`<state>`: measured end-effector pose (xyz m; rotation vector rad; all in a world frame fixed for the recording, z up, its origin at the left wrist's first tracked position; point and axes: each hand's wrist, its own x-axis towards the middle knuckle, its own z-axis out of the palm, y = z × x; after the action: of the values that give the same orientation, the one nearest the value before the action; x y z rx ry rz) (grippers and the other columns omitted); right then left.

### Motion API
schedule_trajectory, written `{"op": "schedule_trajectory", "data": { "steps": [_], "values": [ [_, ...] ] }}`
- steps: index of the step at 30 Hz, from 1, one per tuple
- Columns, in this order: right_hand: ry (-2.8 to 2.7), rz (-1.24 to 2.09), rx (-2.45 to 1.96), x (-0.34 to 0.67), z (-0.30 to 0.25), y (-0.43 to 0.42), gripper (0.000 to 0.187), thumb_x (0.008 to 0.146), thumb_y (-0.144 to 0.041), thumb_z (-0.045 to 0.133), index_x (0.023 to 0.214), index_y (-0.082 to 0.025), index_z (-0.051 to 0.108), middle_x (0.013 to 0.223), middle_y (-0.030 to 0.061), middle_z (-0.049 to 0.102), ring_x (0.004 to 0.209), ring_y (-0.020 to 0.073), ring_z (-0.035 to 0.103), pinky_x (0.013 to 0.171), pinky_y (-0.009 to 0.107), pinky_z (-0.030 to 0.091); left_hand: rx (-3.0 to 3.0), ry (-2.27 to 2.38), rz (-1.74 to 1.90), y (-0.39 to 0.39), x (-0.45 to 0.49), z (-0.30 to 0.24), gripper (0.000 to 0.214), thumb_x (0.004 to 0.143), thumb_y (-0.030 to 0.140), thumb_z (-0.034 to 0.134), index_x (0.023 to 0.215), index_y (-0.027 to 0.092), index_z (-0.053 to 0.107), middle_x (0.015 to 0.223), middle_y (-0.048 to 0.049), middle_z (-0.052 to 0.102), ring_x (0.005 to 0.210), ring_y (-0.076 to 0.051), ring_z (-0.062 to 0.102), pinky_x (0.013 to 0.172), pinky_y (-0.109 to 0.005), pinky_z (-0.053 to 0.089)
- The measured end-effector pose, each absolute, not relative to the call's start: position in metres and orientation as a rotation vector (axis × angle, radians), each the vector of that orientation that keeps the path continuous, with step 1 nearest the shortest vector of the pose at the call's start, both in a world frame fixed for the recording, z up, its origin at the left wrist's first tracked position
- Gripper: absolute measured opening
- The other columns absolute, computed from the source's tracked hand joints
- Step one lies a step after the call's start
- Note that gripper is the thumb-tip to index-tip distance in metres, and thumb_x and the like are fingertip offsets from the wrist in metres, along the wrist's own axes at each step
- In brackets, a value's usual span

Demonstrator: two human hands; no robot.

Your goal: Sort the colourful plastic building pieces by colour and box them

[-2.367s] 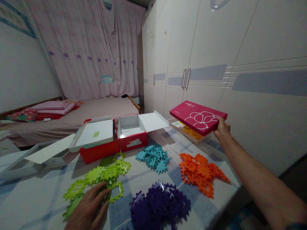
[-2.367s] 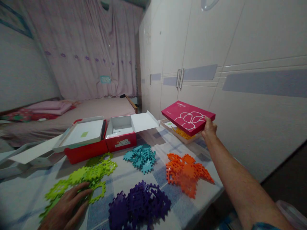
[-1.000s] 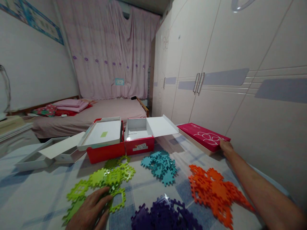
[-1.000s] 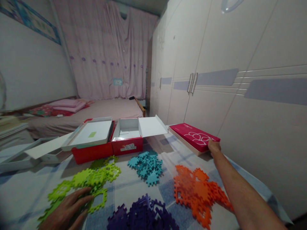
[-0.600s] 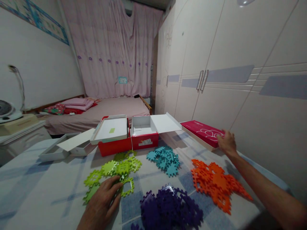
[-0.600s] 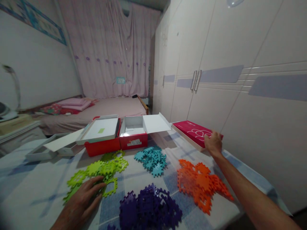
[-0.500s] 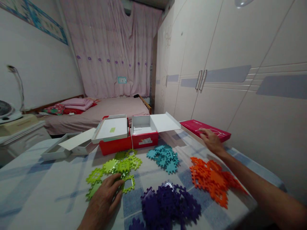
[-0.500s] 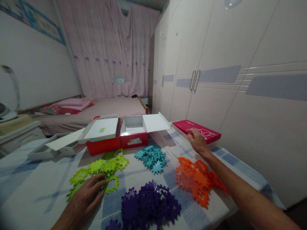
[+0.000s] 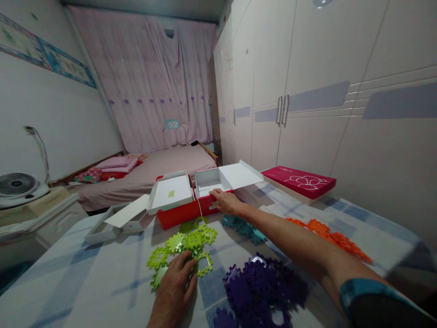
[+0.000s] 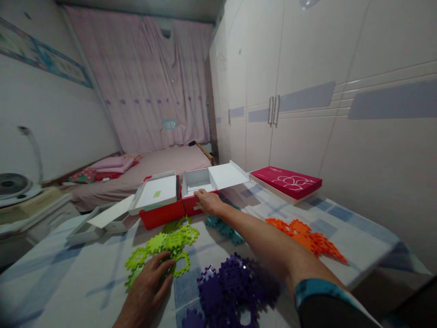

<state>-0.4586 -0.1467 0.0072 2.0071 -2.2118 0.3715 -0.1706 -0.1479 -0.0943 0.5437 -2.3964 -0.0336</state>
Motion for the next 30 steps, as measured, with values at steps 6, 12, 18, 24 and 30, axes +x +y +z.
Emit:
{"op": "schedule_trajectory", "data": {
  "steps": [6,12,18,24,30],
  "values": [
    [-2.313,0.291,1.863,-0.458,0.019,-0.166,0.027,0.082,-0.023,0.061,0.109,-0.018,0.061,0.114,0.0131,0.062,0.097,0.0255,0.064,0.077,0.032,0.049,0.572,-2.422,-0.088,-0.143,-0.171,-0.089,0.026,0.082,0.018,0.051,0.1,0.021,0.07,0.115,-0.0102,0.066,0.107,-0.025,0.063,0.09,-0.043,0.056],
    [-2.252,0.344,1.852,-0.48,0.049,-0.167,0.025,0.079,-0.032,0.068,0.101,-0.021,0.065,0.109,0.0074,0.066,0.093,0.022,0.062,0.071,0.026,0.044,0.583,-2.456,-0.104,-0.143,-0.17,-0.089,0.026,0.083,0.02,0.053,0.103,0.021,0.07,0.117,-0.0109,0.065,0.108,-0.025,0.063,0.091,-0.042,0.055],
    [-2.145,0.411,1.912,-0.527,0.079,-0.124,0.023,0.083,-0.023,0.061,0.105,-0.019,0.065,0.104,0.005,0.066,0.091,0.0173,0.06,0.072,0.023,0.041,0.571,-2.46,-0.075,-0.145,-0.17,-0.091,0.027,0.085,0.021,0.051,0.104,0.021,0.07,0.117,-0.0105,0.065,0.109,-0.025,0.062,0.092,-0.043,0.054],
    [-2.085,0.305,1.936,-0.578,0.083,-0.056,0.022,0.085,-0.02,0.057,0.106,-0.018,0.063,0.108,0.007,0.062,0.091,0.0179,0.06,0.073,0.024,0.039,0.581,-2.448,-0.065,-0.151,-0.169,-0.097,0.026,0.085,0.024,0.051,0.103,0.023,0.07,0.118,-0.0088,0.065,0.11,-0.024,0.062,0.093,-0.042,0.054],
    [-2.169,0.143,1.827,-0.605,0.056,0.0,0.022,0.084,-0.014,0.052,0.103,-0.021,0.06,0.112,0.0056,0.061,0.083,0.0158,0.061,0.064,0.023,0.038,0.515,-2.421,-0.012,-0.156,-0.168,-0.101,0.024,0.084,0.027,0.053,0.101,0.023,0.071,0.115,-0.0084,0.067,0.105,-0.025,0.064,0.088,-0.041,0.057]
  ]
}}
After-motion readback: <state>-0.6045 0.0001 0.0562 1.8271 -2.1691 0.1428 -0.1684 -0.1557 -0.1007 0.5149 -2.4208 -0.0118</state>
